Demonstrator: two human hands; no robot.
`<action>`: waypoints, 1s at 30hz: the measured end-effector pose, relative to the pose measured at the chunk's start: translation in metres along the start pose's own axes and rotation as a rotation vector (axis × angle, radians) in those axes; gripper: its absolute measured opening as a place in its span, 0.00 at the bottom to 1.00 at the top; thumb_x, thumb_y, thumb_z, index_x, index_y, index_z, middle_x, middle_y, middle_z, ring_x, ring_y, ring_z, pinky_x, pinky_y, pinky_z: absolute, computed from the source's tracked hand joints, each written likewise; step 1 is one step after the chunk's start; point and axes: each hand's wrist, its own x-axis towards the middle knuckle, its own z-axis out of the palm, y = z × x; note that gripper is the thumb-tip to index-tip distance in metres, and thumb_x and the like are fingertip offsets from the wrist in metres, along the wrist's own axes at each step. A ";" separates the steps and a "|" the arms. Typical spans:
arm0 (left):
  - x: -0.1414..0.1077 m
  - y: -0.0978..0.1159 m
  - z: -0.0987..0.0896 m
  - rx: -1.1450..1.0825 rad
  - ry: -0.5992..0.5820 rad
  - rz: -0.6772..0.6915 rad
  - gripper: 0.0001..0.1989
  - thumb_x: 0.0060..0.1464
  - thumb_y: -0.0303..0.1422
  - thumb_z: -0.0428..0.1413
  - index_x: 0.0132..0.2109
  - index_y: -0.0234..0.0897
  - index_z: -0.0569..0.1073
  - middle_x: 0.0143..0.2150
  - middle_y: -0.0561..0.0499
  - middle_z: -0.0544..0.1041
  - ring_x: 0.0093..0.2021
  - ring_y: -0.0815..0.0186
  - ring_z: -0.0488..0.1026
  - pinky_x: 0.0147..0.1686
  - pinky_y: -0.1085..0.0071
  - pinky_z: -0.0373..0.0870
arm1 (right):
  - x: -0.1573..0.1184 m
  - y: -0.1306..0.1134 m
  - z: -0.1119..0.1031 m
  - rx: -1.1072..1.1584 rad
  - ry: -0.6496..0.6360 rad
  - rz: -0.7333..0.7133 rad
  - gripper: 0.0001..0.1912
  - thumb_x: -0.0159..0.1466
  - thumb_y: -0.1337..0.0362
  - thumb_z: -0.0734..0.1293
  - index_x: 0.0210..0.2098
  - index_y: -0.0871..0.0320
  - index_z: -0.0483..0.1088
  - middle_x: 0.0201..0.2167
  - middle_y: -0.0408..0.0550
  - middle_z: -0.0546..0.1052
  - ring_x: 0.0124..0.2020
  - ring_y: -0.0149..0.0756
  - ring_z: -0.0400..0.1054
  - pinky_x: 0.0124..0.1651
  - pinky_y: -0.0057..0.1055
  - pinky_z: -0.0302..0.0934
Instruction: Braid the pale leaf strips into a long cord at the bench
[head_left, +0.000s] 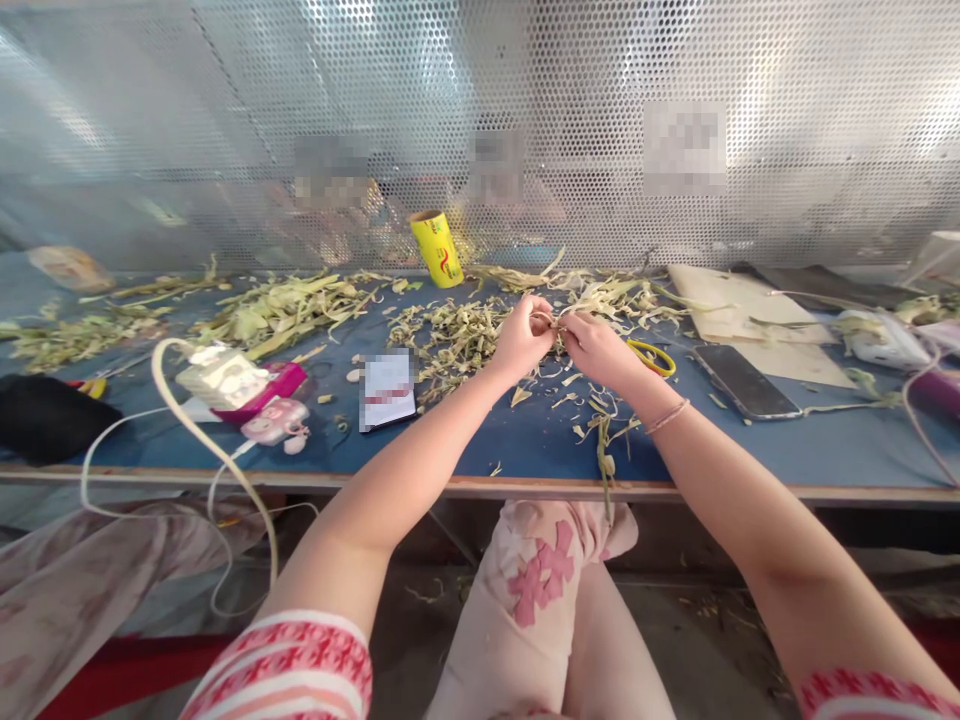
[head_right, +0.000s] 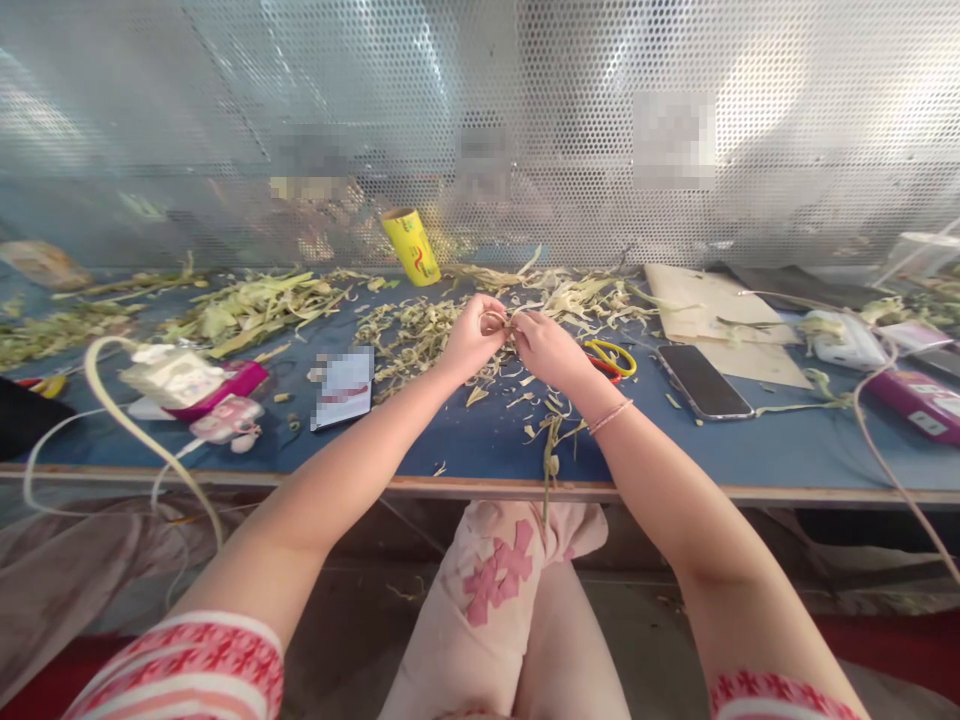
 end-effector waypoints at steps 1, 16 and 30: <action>0.000 0.001 -0.001 0.045 -0.003 0.044 0.14 0.43 0.20 0.55 0.37 0.37 0.62 0.30 0.56 0.69 0.28 0.74 0.68 0.32 0.74 0.66 | 0.000 -0.001 -0.002 -0.032 0.025 -0.019 0.11 0.63 0.69 0.54 0.35 0.60 0.67 0.32 0.54 0.71 0.35 0.39 0.64 0.41 0.35 0.60; 0.000 -0.009 -0.003 0.248 -0.089 0.244 0.17 0.40 0.16 0.51 0.38 0.37 0.64 0.33 0.53 0.71 0.29 0.73 0.69 0.34 0.72 0.69 | 0.000 0.004 -0.005 -0.180 -0.026 -0.107 0.12 0.65 0.68 0.54 0.35 0.61 0.68 0.34 0.55 0.72 0.39 0.42 0.64 0.46 0.40 0.59; 0.003 -0.025 -0.004 0.335 0.010 0.392 0.24 0.45 0.19 0.54 0.50 0.38 0.60 0.48 0.46 0.65 0.33 0.75 0.71 0.39 0.71 0.70 | 0.004 0.004 -0.002 0.348 -0.173 0.346 0.07 0.56 0.74 0.55 0.29 0.57 0.60 0.22 0.43 0.71 0.23 0.30 0.64 0.33 0.28 0.57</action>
